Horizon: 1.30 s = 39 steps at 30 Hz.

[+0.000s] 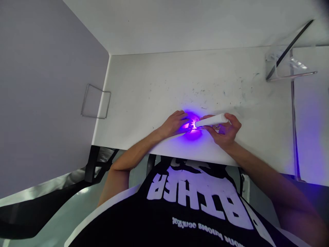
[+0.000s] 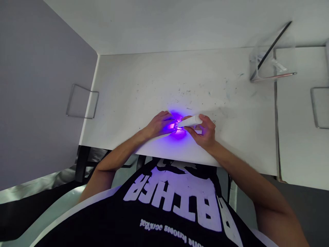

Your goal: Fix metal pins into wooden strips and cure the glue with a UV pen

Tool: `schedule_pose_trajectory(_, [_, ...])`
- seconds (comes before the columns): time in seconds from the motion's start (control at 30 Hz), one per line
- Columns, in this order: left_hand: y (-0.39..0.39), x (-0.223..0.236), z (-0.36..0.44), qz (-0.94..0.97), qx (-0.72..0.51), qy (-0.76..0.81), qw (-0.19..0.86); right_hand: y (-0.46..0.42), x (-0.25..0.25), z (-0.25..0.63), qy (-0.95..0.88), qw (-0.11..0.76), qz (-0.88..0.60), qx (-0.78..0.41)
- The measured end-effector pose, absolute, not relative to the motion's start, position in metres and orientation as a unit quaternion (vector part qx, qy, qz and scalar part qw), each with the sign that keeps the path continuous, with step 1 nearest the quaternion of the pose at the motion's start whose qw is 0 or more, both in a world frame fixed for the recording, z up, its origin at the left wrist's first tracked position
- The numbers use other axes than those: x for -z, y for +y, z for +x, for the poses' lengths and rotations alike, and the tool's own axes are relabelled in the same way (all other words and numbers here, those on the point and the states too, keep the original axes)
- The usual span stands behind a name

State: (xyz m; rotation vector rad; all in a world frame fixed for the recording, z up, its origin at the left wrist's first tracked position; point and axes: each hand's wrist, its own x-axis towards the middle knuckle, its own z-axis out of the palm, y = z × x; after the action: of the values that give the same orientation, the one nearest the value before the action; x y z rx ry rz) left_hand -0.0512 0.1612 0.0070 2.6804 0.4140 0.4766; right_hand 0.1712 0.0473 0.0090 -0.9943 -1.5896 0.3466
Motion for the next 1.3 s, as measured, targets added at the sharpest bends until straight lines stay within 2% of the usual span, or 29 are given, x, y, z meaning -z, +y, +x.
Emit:
schedule_pose_trajectory(0.5, [0.159,-0.01,-0.048,0.952,-0.222,0.131,0.163,0.051,-0.015,0.175,-0.694,0.591,-0.402,-0.09])
schedule_pose_trajectory(0.8, [0.155,-0.009,-0.044,0.95,-0.215,0.119,0.19,0.043,-0.027,0.18,-0.713,0.565,-0.415,-0.036])
schedule_pose_trajectory(1.0, [0.154,-0.011,-0.043,0.947,-0.226,0.11,0.199,0.039,-0.015,0.176,-0.704,0.567,-0.428,-0.003])
schedule_pose_trajectory(1.3, [0.153,-0.012,-0.042,0.948,-0.229,0.11,0.192,0.042,-0.011,0.173,-0.703,0.565,-0.431,-0.017])
